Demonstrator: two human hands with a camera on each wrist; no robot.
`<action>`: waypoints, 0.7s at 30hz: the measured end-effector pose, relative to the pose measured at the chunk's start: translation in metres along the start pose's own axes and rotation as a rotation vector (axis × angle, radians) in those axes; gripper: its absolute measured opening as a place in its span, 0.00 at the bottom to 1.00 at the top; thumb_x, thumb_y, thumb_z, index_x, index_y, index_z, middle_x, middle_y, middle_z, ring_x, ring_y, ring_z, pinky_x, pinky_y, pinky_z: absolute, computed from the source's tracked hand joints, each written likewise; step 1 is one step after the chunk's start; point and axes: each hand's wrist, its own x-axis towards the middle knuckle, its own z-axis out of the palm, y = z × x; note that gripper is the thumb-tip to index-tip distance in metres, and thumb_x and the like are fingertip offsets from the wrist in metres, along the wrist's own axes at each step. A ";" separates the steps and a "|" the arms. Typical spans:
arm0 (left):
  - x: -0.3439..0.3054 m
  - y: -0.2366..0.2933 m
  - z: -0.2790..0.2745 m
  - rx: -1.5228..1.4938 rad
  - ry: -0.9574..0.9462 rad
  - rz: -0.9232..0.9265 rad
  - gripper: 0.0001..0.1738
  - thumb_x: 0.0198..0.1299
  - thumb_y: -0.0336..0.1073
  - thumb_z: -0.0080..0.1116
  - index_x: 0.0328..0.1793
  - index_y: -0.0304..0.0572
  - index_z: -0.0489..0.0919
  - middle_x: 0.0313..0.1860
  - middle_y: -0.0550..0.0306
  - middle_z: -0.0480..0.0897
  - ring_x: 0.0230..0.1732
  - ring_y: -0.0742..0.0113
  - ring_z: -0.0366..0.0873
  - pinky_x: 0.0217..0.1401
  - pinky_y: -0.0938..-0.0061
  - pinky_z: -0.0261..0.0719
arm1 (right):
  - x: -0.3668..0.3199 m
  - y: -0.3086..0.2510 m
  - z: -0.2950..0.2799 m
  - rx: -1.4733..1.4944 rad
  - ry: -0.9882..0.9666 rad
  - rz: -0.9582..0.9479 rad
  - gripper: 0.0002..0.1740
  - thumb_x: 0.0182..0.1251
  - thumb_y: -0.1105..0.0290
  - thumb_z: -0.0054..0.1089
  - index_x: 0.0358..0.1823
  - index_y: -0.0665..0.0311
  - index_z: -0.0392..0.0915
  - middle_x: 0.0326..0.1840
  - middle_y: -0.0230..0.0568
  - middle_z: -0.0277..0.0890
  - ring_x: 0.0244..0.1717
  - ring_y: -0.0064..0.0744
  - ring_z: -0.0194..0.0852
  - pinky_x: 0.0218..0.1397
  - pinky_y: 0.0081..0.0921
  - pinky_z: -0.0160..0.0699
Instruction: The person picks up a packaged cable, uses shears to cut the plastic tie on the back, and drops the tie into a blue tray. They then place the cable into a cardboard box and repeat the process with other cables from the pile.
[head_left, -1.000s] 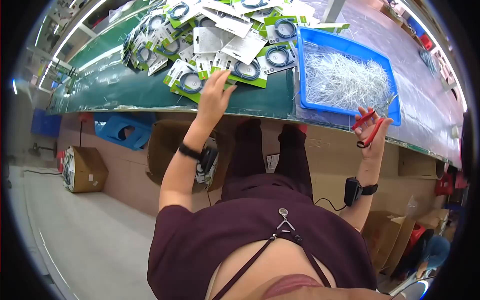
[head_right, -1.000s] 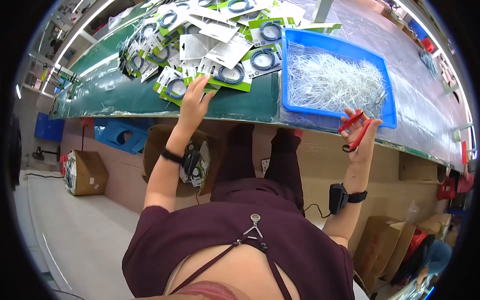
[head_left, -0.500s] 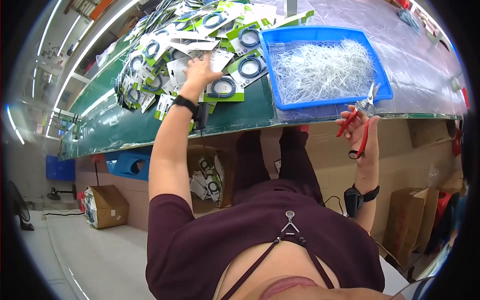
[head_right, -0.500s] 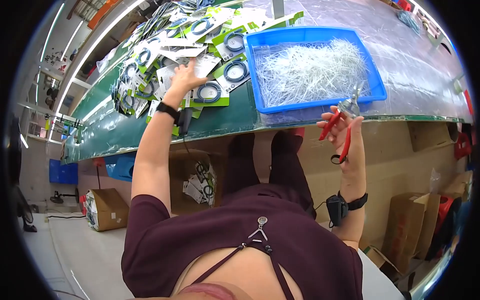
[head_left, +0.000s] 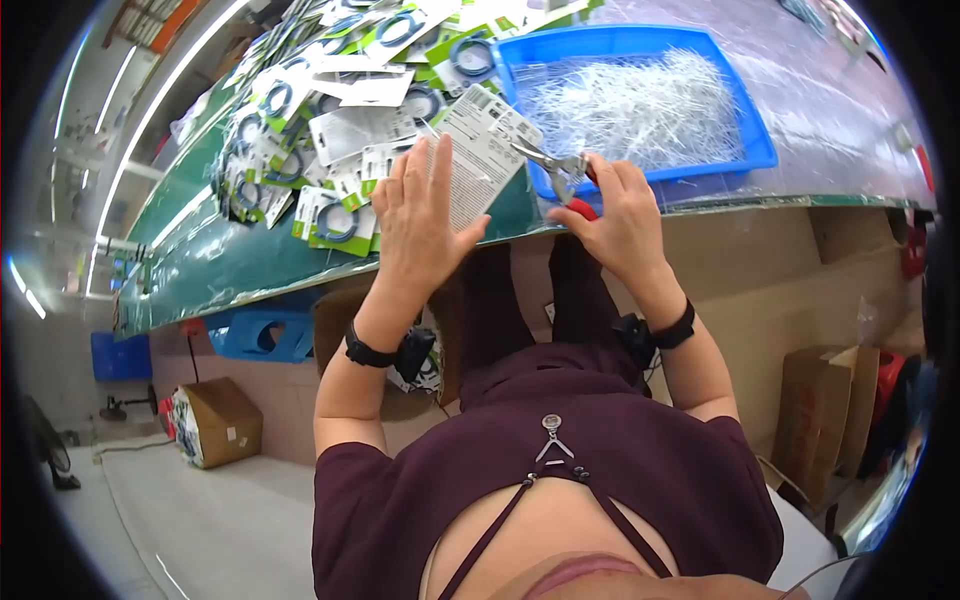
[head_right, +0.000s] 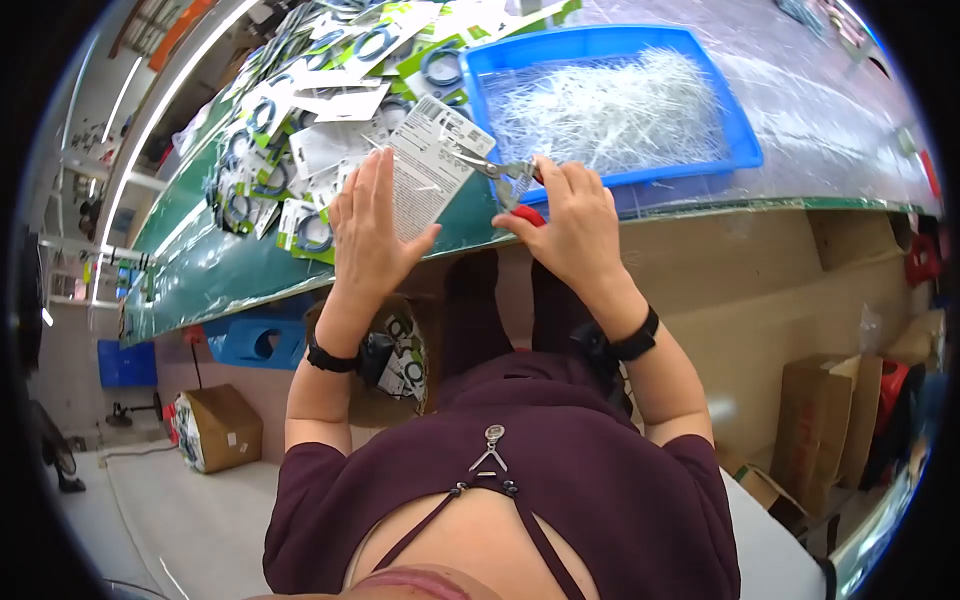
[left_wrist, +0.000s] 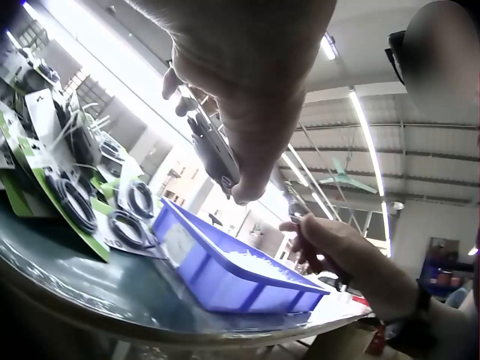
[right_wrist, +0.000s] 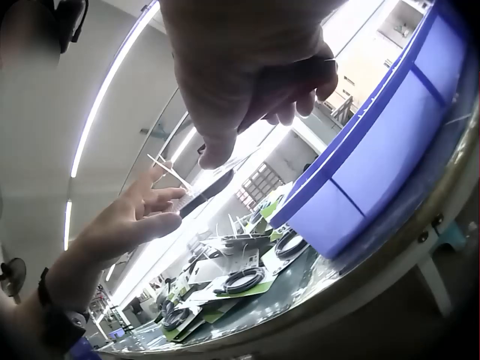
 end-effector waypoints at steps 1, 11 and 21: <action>0.001 0.007 0.004 -0.023 0.018 0.028 0.58 0.42 0.50 0.73 0.79 0.44 0.55 0.71 0.42 0.63 0.70 0.47 0.60 0.69 0.54 0.53 | 0.003 0.001 0.001 -0.061 0.015 0.020 0.39 0.51 0.50 0.73 0.60 0.66 0.73 0.44 0.41 0.74 0.47 0.41 0.72 0.51 0.37 0.71; 0.021 0.033 0.022 -0.072 -0.021 0.061 0.58 0.40 0.47 0.75 0.78 0.43 0.58 0.72 0.45 0.63 0.71 0.48 0.59 0.71 0.55 0.53 | -0.003 0.026 -0.009 -0.291 0.021 0.124 0.41 0.49 0.43 0.71 0.59 0.64 0.74 0.44 0.39 0.75 0.47 0.41 0.73 0.47 0.36 0.70; 0.023 0.040 0.028 -0.075 -0.049 0.098 0.58 0.40 0.47 0.76 0.78 0.45 0.58 0.73 0.46 0.61 0.71 0.48 0.58 0.71 0.53 0.53 | -0.003 0.034 -0.010 -0.271 -0.011 0.146 0.38 0.50 0.44 0.70 0.57 0.63 0.76 0.44 0.39 0.77 0.47 0.41 0.74 0.49 0.36 0.72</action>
